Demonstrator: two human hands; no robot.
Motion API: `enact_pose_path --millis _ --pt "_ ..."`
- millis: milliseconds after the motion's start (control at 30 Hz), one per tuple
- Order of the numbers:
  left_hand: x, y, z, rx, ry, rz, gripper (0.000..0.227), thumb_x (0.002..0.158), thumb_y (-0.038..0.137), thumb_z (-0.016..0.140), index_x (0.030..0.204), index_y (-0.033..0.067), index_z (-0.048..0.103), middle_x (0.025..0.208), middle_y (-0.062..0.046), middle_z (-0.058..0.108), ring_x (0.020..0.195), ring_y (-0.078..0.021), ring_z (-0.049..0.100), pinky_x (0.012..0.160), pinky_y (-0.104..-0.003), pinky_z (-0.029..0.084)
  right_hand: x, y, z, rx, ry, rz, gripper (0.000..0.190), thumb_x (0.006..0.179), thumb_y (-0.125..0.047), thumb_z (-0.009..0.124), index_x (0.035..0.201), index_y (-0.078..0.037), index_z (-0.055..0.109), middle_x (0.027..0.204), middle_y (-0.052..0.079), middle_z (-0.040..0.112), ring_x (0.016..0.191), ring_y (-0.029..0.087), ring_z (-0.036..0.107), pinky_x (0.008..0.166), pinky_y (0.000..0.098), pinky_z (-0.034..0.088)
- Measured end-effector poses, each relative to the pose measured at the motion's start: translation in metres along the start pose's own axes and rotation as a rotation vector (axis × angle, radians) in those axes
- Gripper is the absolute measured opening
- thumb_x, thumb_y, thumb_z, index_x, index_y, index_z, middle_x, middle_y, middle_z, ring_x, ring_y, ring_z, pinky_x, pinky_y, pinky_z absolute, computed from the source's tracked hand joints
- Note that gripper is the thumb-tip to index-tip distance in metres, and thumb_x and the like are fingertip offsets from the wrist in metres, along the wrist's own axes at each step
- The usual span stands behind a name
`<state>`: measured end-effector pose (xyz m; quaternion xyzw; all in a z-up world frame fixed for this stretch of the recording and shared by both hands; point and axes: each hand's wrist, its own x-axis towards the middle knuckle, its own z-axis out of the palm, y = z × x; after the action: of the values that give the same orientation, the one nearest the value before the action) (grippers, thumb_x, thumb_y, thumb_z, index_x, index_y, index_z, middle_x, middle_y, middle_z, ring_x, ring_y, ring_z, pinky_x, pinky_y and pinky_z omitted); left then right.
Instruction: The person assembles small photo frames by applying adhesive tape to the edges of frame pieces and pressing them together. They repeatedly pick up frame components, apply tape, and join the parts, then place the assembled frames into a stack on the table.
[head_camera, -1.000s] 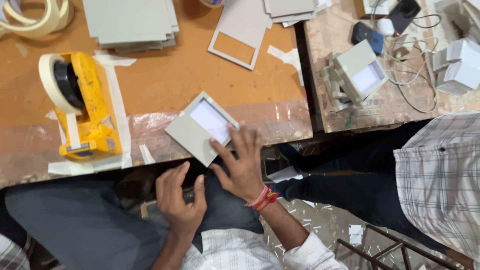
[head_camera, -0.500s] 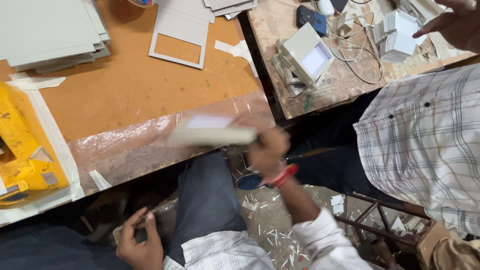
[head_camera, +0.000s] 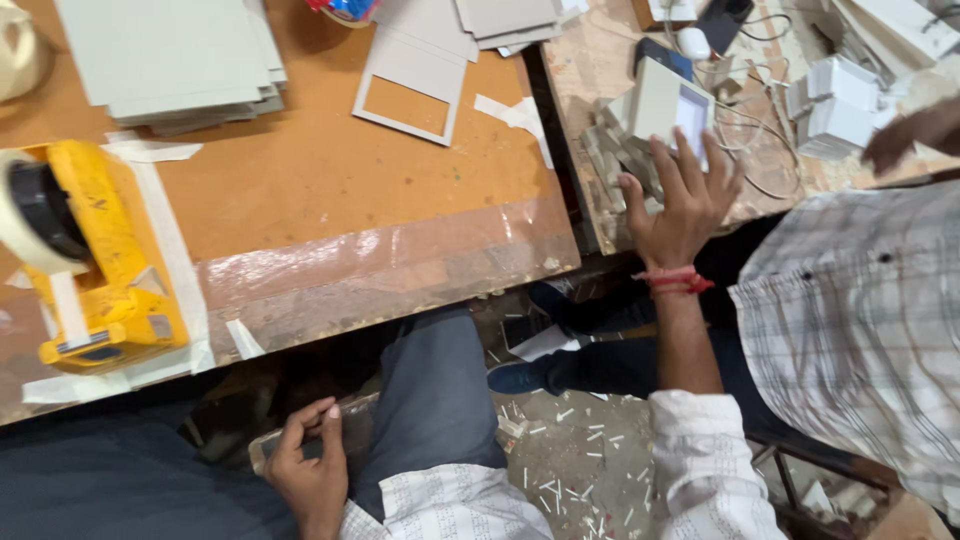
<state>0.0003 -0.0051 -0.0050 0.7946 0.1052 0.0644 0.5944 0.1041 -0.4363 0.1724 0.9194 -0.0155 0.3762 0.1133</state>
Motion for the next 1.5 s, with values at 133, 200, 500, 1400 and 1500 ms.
enact_pose_path --millis 133,200,500,1400,1500 --pt "0.002 -0.001 0.001 -0.061 -0.035 -0.025 0.013 0.093 0.005 0.074 0.104 0.0007 0.075 0.088 -0.008 0.076 0.077 -0.0119 0.068 0.072 -0.026 0.054 0.01 -0.064 0.002 0.238 0.029 -0.007 0.037 0.097 -0.019 0.078 0.132 -0.007 0.072 0.139 0.014 0.068 0.137 0.039 0.058 0.12 0.0565 0.033" --pt "0.003 -0.001 0.005 -0.005 -0.047 -0.022 0.013 0.089 0.005 0.075 0.102 0.0019 0.075 0.084 -0.008 0.077 0.072 -0.0119 0.07 0.067 -0.026 0.054 0.019 -0.111 0.011 0.518 -0.055 -0.056 0.035 0.099 -0.019 0.076 0.132 -0.009 0.071 0.138 0.011 0.069 0.139 0.035 0.059 0.124 0.0529 0.037" --pt "0.003 0.003 0.002 -0.031 0.03 0.037 0.013 0.087 0.006 0.075 0.1 0.0024 0.076 0.083 -0.007 0.076 0.069 -0.0112 0.07 0.065 -0.026 0.055 0.12 -0.296 0.093 0.692 -0.03 -0.369 0.061 0.097 -0.027 0.068 0.149 -0.001 0.051 0.149 0.015 0.059 0.14 0.032 0.053 0.119 0.054 0.033" --pt "0.01 -0.001 0.021 0.01 -0.157 -0.462 0.014 0.088 0.01 0.075 0.101 0.0088 0.08 0.07 -0.005 0.076 0.055 -0.0092 0.059 0.053 -0.027 0.05 0.254 -0.239 0.08 0.723 0.627 -0.413 0.035 0.103 0.003 0.068 0.136 -0.004 0.06 0.1 0.007 0.072 0.105 0.027 0.067 0.084 0.0429 0.057" --pt "0.011 0.001 0.022 0.04 -0.155 -0.412 0.015 0.086 0.011 0.075 0.101 0.0098 0.08 0.07 -0.004 0.076 0.054 -0.0087 0.058 0.053 -0.027 0.05 0.256 -0.24 0.069 0.743 0.578 -0.438 0.033 0.103 0.003 0.068 0.135 -0.002 0.064 0.102 0.007 0.073 0.108 0.027 0.066 0.085 0.0433 0.057"
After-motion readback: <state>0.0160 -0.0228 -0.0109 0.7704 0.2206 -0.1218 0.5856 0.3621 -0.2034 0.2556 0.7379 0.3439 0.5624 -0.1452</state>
